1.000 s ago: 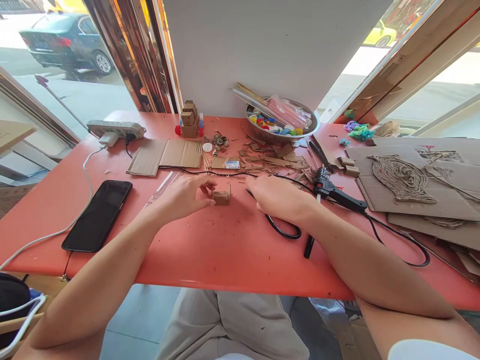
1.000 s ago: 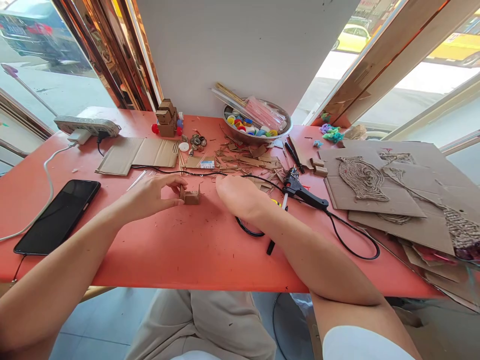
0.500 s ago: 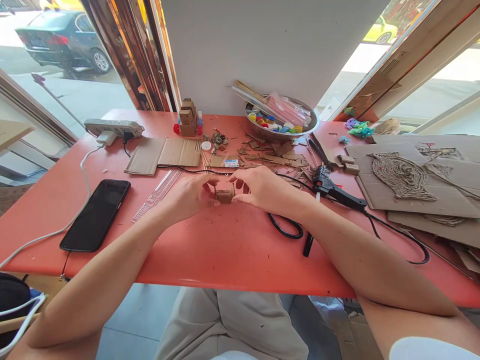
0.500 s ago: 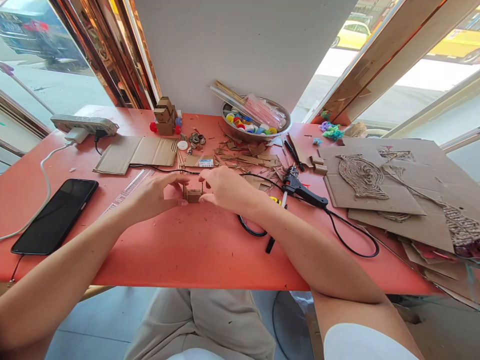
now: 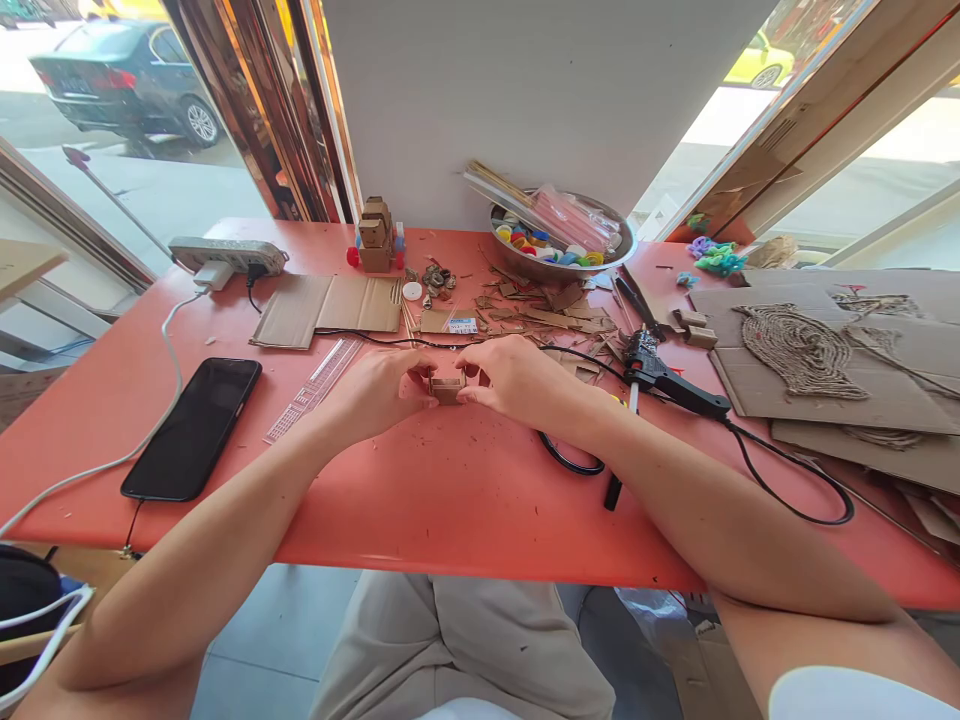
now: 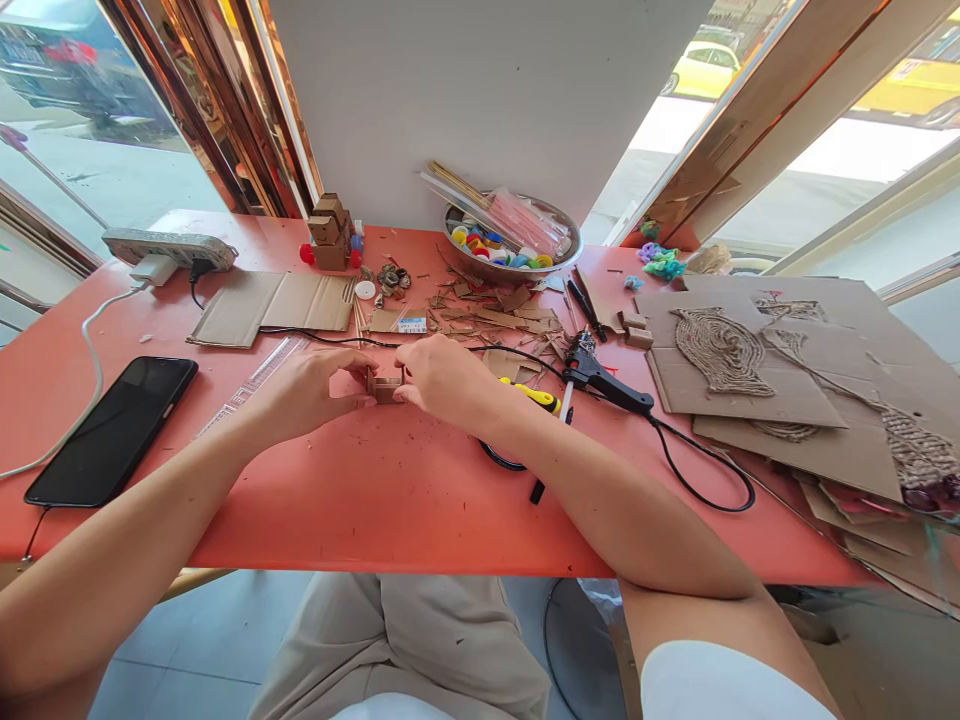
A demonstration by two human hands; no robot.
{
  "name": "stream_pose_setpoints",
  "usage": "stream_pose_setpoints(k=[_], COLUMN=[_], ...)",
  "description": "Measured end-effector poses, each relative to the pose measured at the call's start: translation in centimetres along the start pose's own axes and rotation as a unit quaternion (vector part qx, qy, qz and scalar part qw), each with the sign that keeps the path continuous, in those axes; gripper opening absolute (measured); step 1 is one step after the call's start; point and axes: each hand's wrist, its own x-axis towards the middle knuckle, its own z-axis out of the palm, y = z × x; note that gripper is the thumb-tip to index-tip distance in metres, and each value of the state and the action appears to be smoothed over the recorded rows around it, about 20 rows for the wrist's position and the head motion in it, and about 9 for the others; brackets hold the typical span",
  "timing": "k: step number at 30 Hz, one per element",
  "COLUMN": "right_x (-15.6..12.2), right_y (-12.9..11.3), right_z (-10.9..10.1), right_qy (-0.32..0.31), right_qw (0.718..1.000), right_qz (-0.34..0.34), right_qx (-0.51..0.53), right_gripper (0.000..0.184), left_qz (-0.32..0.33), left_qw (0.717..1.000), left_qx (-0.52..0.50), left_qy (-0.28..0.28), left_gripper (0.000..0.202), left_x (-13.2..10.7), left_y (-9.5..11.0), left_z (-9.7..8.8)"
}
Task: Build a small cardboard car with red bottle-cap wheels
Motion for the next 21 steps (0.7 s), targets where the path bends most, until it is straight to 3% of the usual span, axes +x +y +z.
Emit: stream_pose_setpoints(k=[12, 17, 21], right_x=[-0.1, 0.0, 2.9], right_y=[-1.2, -0.1, -0.1], right_z=[-0.7, -1.8, -2.7], right_qy=[-0.031, -0.036, -0.002], right_qw=[0.998, 0.999, 0.999], right_qz=[0.044, 0.014, -0.005], right_qx=[-0.022, -0.009, -0.043], right_gripper=[0.015, 0.038, 0.02], left_qz=[-0.006, 0.033, 0.077], left_qw=[1.0, 0.999, 0.996], left_qx=[0.013, 0.016, 0.048], left_qy=[-0.003, 0.004, 0.013], left_gripper=[0.019, 0.019, 0.025], left_x=[0.1, 0.1, -0.1], left_y=[0.5, 0.1, -0.1], left_z=[-0.2, 0.2, 0.6])
